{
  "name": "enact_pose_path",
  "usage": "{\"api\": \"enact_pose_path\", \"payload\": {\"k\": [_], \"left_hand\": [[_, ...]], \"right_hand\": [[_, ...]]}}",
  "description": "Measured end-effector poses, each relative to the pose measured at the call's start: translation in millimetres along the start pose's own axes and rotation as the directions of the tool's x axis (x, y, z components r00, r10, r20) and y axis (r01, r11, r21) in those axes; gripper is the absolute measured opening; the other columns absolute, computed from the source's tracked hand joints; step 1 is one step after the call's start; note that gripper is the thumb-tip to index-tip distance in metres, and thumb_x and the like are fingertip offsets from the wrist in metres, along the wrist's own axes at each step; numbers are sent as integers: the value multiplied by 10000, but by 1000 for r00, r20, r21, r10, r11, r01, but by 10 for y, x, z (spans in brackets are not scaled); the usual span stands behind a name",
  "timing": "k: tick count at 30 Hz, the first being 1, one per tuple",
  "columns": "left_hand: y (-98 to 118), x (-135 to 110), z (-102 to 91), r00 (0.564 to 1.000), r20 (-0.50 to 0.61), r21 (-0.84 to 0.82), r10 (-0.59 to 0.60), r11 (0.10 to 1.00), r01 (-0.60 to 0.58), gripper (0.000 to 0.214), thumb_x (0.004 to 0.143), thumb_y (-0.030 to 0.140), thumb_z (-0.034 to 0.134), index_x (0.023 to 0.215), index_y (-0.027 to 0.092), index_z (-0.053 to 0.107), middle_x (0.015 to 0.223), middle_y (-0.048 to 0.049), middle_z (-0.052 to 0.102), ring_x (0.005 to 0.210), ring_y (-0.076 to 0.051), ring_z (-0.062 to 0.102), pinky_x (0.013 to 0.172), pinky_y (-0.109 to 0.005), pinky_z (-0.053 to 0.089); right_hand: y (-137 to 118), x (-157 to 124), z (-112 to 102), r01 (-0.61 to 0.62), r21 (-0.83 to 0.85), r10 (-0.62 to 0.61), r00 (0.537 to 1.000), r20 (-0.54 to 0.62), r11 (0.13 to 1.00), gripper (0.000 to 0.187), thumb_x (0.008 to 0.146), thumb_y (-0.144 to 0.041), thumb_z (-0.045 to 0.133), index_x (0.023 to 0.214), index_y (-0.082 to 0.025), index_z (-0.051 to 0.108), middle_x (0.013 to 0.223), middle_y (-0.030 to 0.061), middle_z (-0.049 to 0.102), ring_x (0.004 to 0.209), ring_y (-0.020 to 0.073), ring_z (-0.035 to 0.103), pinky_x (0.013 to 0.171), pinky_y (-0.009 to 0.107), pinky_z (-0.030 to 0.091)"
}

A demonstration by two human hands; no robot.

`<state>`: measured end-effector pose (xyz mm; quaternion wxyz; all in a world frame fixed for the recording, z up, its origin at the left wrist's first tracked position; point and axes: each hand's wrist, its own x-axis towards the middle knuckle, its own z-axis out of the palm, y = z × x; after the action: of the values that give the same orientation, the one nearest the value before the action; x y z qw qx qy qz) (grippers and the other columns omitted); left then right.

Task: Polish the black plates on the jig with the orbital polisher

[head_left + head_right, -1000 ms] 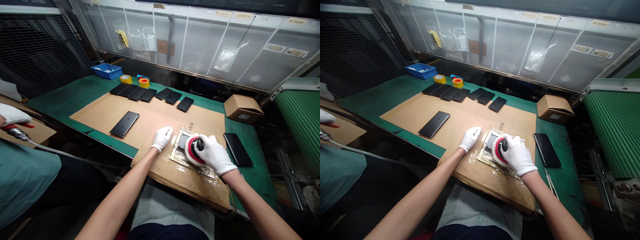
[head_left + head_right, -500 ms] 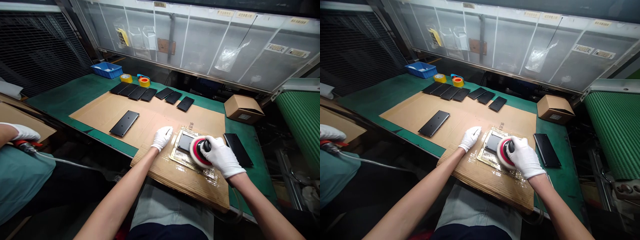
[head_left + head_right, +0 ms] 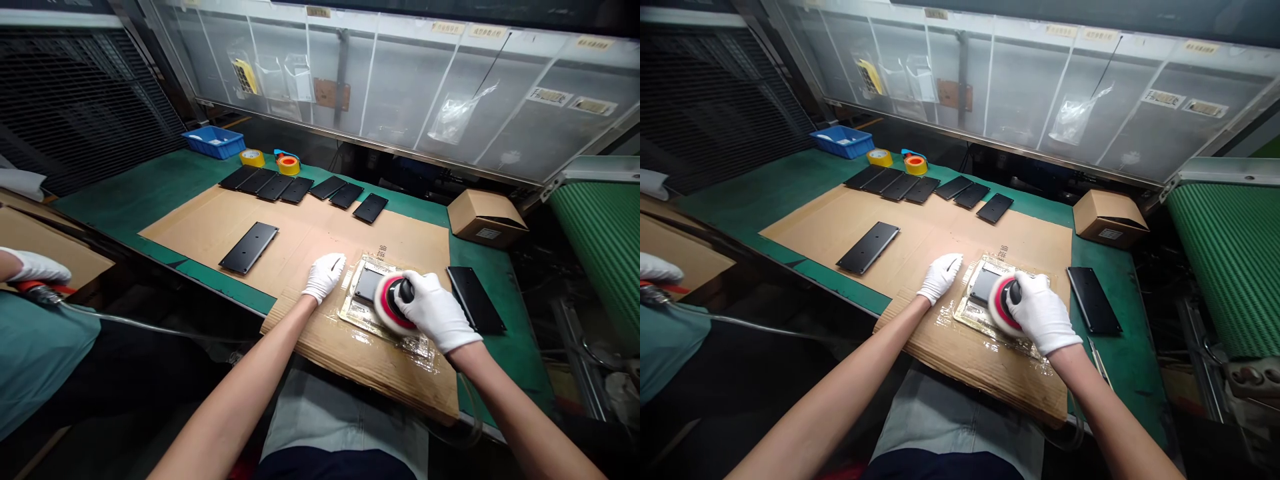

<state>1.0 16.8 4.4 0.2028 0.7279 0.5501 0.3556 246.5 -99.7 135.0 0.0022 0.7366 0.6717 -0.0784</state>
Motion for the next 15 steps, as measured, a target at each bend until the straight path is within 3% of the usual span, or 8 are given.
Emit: {"api": "enact_pose_path", "payload": {"k": [6, 15], "left_hand": [[-18, 0, 3, 1000, 7, 8, 15, 1000, -15, 260, 1008, 258, 548, 1132, 224, 775, 1244, -42, 780, 1201, -199, 716, 1170, -336, 494], [-21, 1, 27, 1000, -12, -10, 21, 1000, -21, 260, 1011, 249, 552, 1133, 199, 776, 1235, -60, 783, 1182, -199, 726, 1157, -334, 505]], "right_hand": [[-219, 1, -48, 29, 26, -31, 998, 61, 999, 418, 977, -506, 569, 1348, -314, 598, 1150, 97, 588, 807, 203, 636, 658, 282, 379], [-104, -31, -32, 18, 19, -19, 999, 43, 1000, 442, 997, -543, 533, 1387, -341, 577, 1133, 91, 578, 795, 209, 641, 657, 292, 391]]}}
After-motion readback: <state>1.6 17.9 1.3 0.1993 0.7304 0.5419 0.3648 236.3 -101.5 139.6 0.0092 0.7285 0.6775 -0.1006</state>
